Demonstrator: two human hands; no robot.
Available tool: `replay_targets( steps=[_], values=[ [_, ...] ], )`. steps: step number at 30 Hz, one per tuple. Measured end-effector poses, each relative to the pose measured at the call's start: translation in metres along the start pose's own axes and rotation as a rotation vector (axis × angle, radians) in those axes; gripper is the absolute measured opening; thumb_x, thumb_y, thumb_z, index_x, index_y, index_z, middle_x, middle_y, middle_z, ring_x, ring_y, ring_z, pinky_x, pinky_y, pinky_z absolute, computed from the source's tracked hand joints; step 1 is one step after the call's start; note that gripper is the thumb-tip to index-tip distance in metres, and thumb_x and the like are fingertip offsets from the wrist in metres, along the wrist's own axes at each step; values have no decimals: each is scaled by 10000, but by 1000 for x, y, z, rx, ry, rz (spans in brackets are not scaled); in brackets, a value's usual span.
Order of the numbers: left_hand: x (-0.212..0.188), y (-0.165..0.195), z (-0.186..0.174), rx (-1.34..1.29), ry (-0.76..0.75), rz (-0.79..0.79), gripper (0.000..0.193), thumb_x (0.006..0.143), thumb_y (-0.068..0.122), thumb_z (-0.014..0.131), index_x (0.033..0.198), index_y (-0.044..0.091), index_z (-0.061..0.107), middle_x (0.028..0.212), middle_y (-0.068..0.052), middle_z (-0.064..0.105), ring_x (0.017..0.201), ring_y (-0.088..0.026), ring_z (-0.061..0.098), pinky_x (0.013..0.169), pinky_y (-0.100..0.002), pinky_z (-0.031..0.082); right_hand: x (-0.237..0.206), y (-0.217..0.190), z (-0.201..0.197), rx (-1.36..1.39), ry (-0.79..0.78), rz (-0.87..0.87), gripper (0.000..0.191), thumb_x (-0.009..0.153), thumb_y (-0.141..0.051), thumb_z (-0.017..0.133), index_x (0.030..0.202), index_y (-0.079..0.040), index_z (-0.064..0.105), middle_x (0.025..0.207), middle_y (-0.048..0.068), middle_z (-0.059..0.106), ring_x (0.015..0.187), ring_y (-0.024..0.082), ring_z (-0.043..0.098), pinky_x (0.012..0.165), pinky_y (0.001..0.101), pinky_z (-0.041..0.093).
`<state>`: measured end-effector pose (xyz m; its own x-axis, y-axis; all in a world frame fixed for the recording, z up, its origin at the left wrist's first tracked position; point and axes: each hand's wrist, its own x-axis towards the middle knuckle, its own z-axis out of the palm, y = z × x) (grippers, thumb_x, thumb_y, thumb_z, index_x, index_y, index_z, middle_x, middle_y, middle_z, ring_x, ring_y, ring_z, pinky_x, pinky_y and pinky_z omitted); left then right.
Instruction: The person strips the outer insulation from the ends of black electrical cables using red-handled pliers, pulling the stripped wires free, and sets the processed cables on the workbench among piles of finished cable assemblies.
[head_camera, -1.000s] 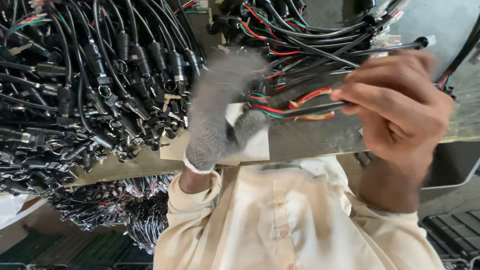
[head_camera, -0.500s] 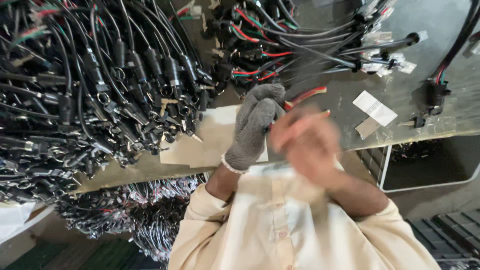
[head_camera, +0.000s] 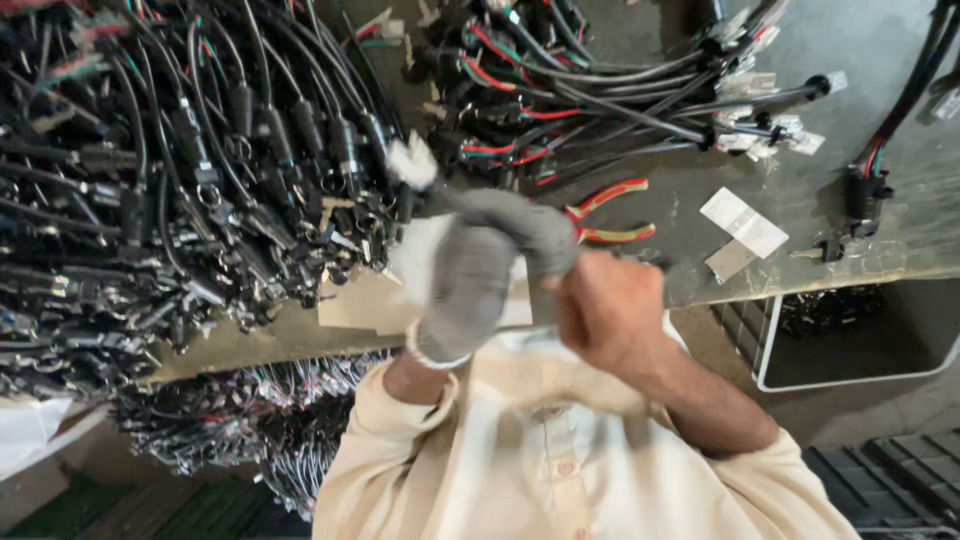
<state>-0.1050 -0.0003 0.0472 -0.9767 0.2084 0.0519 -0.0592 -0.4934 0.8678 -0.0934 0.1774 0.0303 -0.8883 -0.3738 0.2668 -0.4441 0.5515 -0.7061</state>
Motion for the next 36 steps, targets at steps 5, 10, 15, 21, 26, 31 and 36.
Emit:
replay_targets(
  steps=[5,10,15,21,26,31,36],
  values=[
    [0,-11,2,183,28,-153,229,1097,221,590,1100,-8,596,972,-89,604,803,-136,561,719,-295,479,14,2,-46,-79,175,-71,221,981,-215,648,1018,2,635,973,169,637,880,387,611,754,508,475],
    [-21,-33,39,348,-368,6,92,1086,181,582,1129,120,634,960,-66,687,880,-200,672,769,-313,534,21,-26,-69,1076,245,-86,338,1047,-368,578,1078,-40,651,1007,133,628,851,284,595,766,413,500],
    [-25,-31,60,451,-464,-137,91,1073,199,594,1088,131,652,890,-34,701,792,-226,711,712,-362,558,23,-5,-83,1404,395,-323,426,1063,-447,542,1195,-46,594,1082,114,623,934,261,600,842,391,503],
    [7,-8,25,647,-447,157,99,1012,178,669,1084,110,662,930,-69,697,872,-260,700,830,-379,533,15,15,-76,1445,363,-393,552,1081,-543,500,1334,-53,527,1171,90,617,1033,233,605,933,364,506],
    [6,-18,-5,303,58,-240,226,1058,237,638,1165,50,704,947,-15,725,854,-125,654,799,-298,554,47,35,-57,1088,494,-31,665,1097,-622,464,1451,-59,470,1246,71,612,1115,210,609,1009,342,508],
    [5,-13,-26,363,32,-153,282,1080,167,631,1332,47,666,1247,-23,708,1100,-111,656,996,-299,553,6,50,20,1108,-309,447,665,1038,-336,605,1576,-19,375,1048,27,598,881,83,550,816,247,488],
    [-3,-28,-18,618,160,187,288,986,63,787,1250,51,673,1196,-60,689,1197,-163,628,1016,-297,539,-22,71,39,865,-186,359,519,1022,-257,700,1417,22,513,1182,76,623,1031,92,543,884,259,463]
  ],
)
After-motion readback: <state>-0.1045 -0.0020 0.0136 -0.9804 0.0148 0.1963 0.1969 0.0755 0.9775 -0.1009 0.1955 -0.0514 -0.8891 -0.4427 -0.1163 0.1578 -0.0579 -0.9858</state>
